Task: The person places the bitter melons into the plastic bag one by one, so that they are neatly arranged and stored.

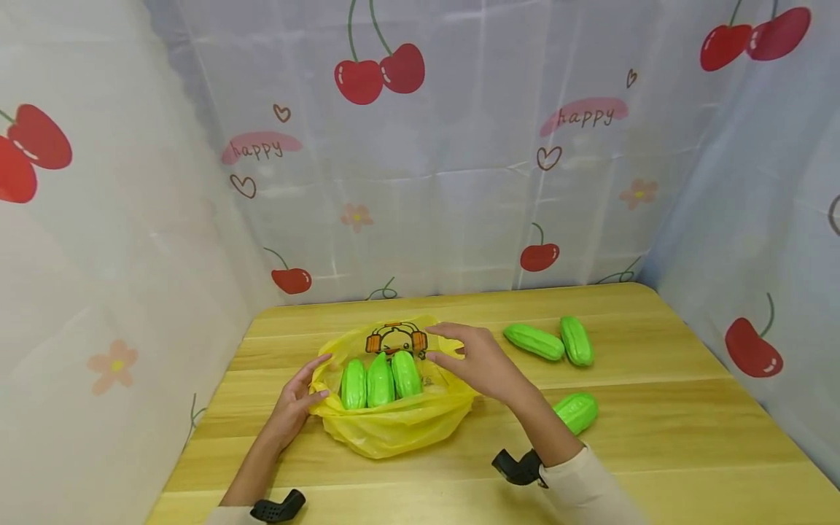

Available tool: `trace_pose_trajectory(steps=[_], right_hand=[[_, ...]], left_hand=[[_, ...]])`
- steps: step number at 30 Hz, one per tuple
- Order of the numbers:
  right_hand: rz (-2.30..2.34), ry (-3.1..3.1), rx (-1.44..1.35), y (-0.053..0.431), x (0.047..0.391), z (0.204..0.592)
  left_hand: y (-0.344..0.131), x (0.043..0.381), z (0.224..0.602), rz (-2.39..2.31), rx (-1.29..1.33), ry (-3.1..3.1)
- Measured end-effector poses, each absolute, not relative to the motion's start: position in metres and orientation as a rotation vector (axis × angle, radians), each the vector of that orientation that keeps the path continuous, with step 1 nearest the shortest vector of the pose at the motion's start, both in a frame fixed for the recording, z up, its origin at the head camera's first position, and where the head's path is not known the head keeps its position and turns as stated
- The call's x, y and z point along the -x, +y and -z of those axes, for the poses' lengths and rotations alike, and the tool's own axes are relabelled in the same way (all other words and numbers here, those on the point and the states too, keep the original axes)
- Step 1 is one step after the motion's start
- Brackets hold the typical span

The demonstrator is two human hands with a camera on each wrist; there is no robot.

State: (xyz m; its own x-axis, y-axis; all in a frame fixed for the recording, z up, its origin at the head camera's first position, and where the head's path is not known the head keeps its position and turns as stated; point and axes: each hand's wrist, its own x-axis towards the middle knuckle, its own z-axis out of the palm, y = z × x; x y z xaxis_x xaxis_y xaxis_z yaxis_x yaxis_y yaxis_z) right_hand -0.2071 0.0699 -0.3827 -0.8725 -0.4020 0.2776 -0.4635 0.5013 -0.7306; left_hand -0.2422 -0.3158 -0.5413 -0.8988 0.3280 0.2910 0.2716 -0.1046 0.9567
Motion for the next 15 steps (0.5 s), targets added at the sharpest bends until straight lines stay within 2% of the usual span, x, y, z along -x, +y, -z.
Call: trace_pose_trajectory(steps=[15], right_hand=[[-1.212, -2.674, -0.683, 0.121, 0.192, 0.379]], left_hand=[[-0.318, 0.243, 0.541, -2.197, -0.681, 2.058]])
